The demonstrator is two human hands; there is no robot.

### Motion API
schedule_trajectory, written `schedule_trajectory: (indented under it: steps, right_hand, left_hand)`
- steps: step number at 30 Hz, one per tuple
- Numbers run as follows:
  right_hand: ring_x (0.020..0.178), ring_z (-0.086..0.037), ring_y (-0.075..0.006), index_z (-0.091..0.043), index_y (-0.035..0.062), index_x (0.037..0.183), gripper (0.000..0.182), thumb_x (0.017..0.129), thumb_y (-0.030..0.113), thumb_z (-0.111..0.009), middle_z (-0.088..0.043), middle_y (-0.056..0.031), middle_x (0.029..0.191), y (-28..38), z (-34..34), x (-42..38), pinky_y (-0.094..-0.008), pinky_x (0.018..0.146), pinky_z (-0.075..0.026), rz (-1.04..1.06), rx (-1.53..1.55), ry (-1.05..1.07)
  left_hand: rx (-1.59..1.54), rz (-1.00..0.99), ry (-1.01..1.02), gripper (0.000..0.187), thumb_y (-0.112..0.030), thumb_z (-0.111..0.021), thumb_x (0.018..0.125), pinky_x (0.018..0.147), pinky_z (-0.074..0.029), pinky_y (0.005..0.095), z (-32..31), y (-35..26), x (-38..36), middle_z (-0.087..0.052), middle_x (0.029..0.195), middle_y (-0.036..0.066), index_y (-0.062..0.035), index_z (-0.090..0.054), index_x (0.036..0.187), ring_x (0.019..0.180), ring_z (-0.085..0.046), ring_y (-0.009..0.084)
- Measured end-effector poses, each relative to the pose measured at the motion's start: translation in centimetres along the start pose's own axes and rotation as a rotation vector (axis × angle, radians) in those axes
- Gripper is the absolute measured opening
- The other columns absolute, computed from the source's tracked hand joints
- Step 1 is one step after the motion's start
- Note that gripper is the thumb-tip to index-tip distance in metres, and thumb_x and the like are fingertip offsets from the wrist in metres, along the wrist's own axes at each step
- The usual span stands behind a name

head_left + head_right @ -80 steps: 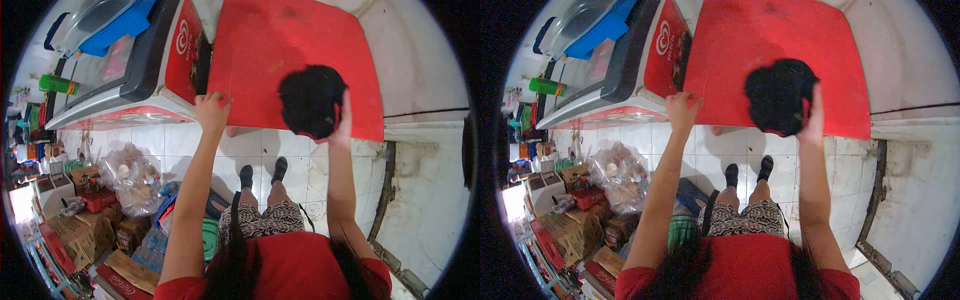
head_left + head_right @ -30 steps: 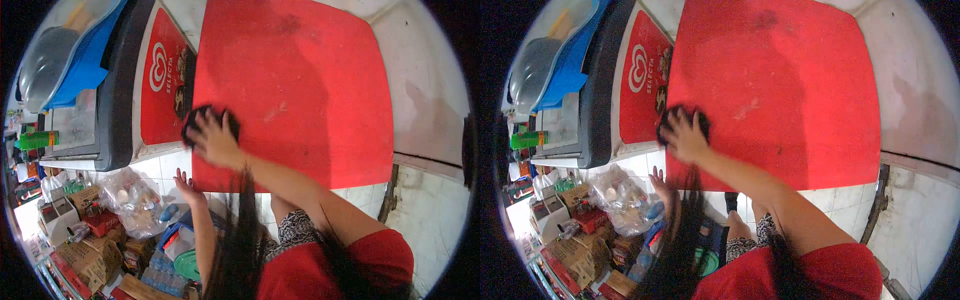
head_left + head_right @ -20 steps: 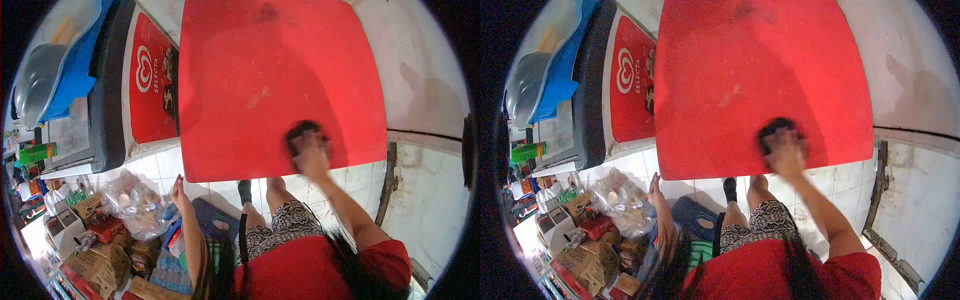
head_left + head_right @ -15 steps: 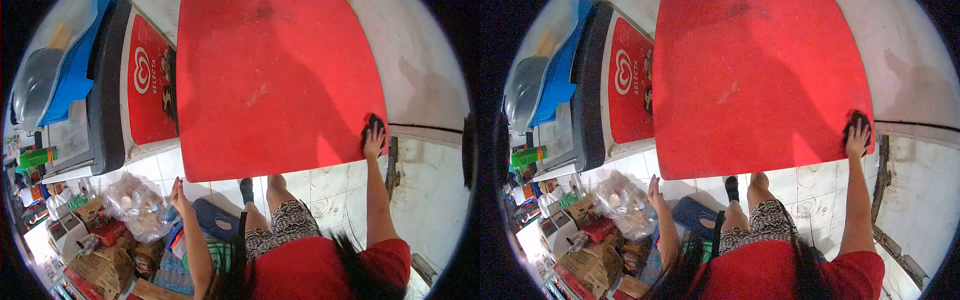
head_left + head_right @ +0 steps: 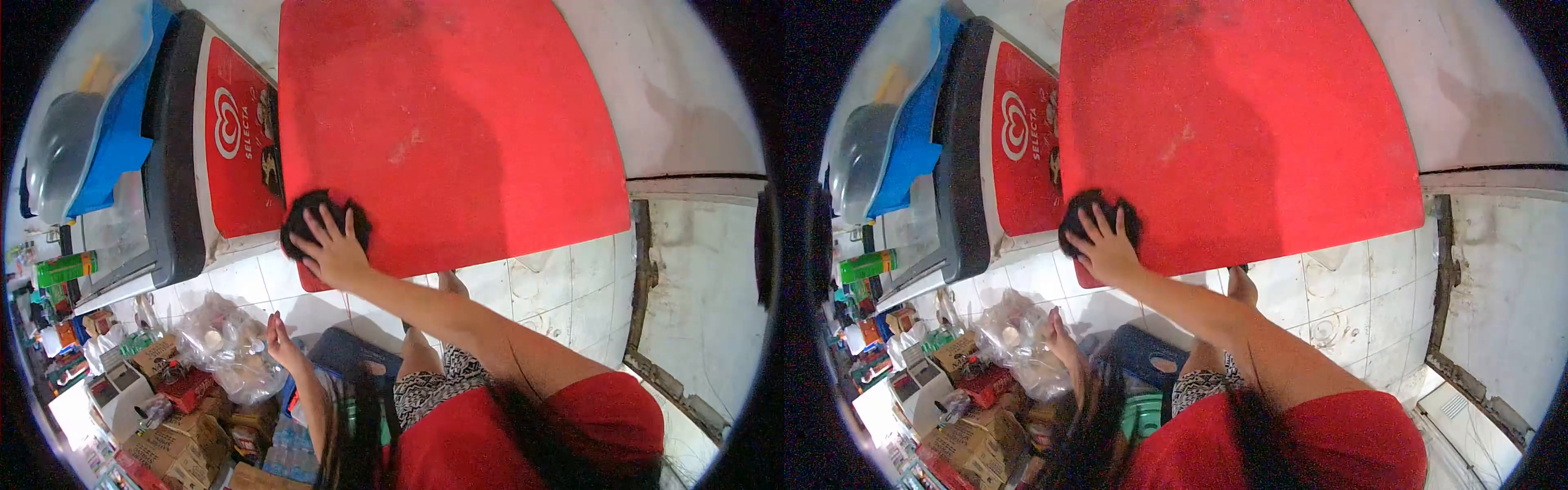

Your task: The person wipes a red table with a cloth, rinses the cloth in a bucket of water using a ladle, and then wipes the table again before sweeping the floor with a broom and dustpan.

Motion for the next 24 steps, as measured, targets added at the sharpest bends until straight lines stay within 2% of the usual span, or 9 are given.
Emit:
schedule_trajectory:
  steps: [6, 10, 12, 16, 17, 18, 20, 22, 24]
  right_hand:
    - [0.114, -0.023, -0.0275, -0.043, 0.0206, 0.109, 0.041, 0.071, 0.034, -0.047, -0.029, -0.0086, 0.122, -5.6, 3.0, -0.5, -0.0543, 0.087, -0.016, 0.137, -0.065, 0.065]
    - [0.112, -0.026, -0.0293, -0.039, 0.0188, 0.112, 0.04, 0.075, 0.033, -0.04, -0.03, -0.0106, 0.121, -18.3, 11.4, 4.0, -0.0537, 0.086, -0.02, -0.179, -0.396, 0.134]
    - [0.112, -0.025, -0.0305, -0.035, 0.017, 0.115, 0.041, 0.077, 0.032, -0.038, -0.028, -0.0106, 0.122, -27.5, 15.3, 4.6, -0.0535, 0.085, -0.021, -0.332, -0.556, 0.03]
    - [0.116, -0.017, -0.0277, -0.021, 0.0231, 0.122, 0.046, 0.08, 0.039, -0.028, -0.019, -0.0085, 0.127, -45.3, 24.0, 1.0, -0.0549, 0.087, -0.017, -0.778, -0.761, -0.073]
    - [0.118, -0.011, -0.0277, -0.014, 0.0281, 0.123, 0.048, 0.079, 0.044, -0.025, -0.015, -0.0085, 0.129, -48.4, 26.4, -0.4, -0.0576, 0.086, -0.015, -1.024, -0.655, -0.111]
    - [0.119, -0.009, -0.0278, -0.013, 0.0297, 0.123, 0.049, 0.079, 0.046, -0.023, -0.013, -0.0089, 0.129, -50.7, 27.9, -0.9, -0.0587, 0.086, -0.012, -1.168, -0.626, -0.166]
    - [0.119, -0.005, -0.031, -0.011, 0.032, 0.123, 0.051, 0.077, 0.052, -0.018, -0.007, -0.0106, 0.13, -53.8, 29.3, 0.1, -0.0617, 0.084, -0.007, -1.426, -0.55, -0.239]
    - [0.118, -0.004, -0.034, -0.012, 0.0313, 0.123, 0.053, 0.076, 0.054, -0.018, -0.005, -0.0117, 0.13, -55.2, 28.9, 3.6, -0.063, 0.083, -0.005, -1.522, -0.527, -0.329]
    - [0.117, -0.004, -0.0367, -0.014, 0.0311, 0.123, 0.054, 0.075, 0.055, -0.019, -0.005, -0.0134, 0.13, -55.7, 27.5, 9.8, -0.0638, 0.082, -0.005, -1.393, -0.549, -0.309]
  left_hand:
    - [-0.197, -0.028, -0.115, 0.033, -0.018, -0.048, 0.078, 0.083, -0.03, 0.0265, -3.4, -3.5, 1.4, -0.046, 0.102, 0.009, 0.0015, -0.043, 0.104, 0.095, -0.041, 0.0165]
    - [-0.272, 0.08, -0.178, 0.032, -0.023, -0.046, 0.079, 0.083, -0.03, 0.0268, -8.4, -2.7, 3.1, -0.046, 0.102, 0.009, -0.0007, -0.045, 0.102, 0.096, -0.041, 0.0169]
    - [-0.237, 0.07, -0.247, 0.033, -0.026, -0.043, 0.08, 0.085, -0.028, 0.0282, -10.1, -2.3, 4.0, -0.046, 0.102, 0.009, -0.0009, -0.045, 0.102, 0.097, -0.04, 0.0176]
    - [-0.244, 0.033, -0.371, 0.036, -0.027, -0.039, 0.081, 0.089, -0.024, 0.0303, -10.0, -3.5, 3.3, -0.04, 0.109, 0.011, 0.0, -0.041, 0.104, 0.102, -0.035, 0.0193]
    - [-0.116, -0.016, -0.368, 0.036, -0.026, -0.039, 0.081, 0.09, -0.023, 0.0305, -9.4, -2.8, 3.2, -0.038, 0.11, 0.011, 0.0, -0.04, 0.105, 0.103, -0.034, 0.0195]
    - [0.008, -0.065, -0.365, 0.037, -0.026, -0.039, 0.081, 0.09, -0.023, 0.0306, -9.3, -2.3, 3.3, -0.037, 0.111, 0.011, -0.0001, -0.038, 0.106, 0.103, -0.033, 0.0197]
    - [-0.172, 0.053, -0.429, 0.037, -0.026, -0.039, 0.08, 0.09, -0.022, 0.0313, -9.8, -4.1, 2.8, -0.037, 0.11, 0.011, -0.0002, -0.037, 0.107, 0.103, -0.032, 0.0199]
    - [-0.244, 0.014, -0.453, 0.038, -0.027, -0.038, 0.08, 0.09, -0.021, 0.0316, -9.6, -2.2, 2.9, -0.036, 0.111, 0.01, -0.0003, -0.036, 0.107, 0.103, -0.031, 0.0202]
    - [-0.024, -0.063, -0.386, 0.039, -0.028, -0.037, 0.08, 0.089, -0.021, 0.0318, -10.0, -4.0, 2.9, -0.036, 0.11, 0.01, -0.0005, -0.036, 0.107, 0.102, -0.031, 0.0201]
Point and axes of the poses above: each hand's wrist, its own x-axis towards the middle knuckle, its own z-axis out of the back of the hand, y = z × x, the point moved 7 cm from there along x, towards the middle knuckle
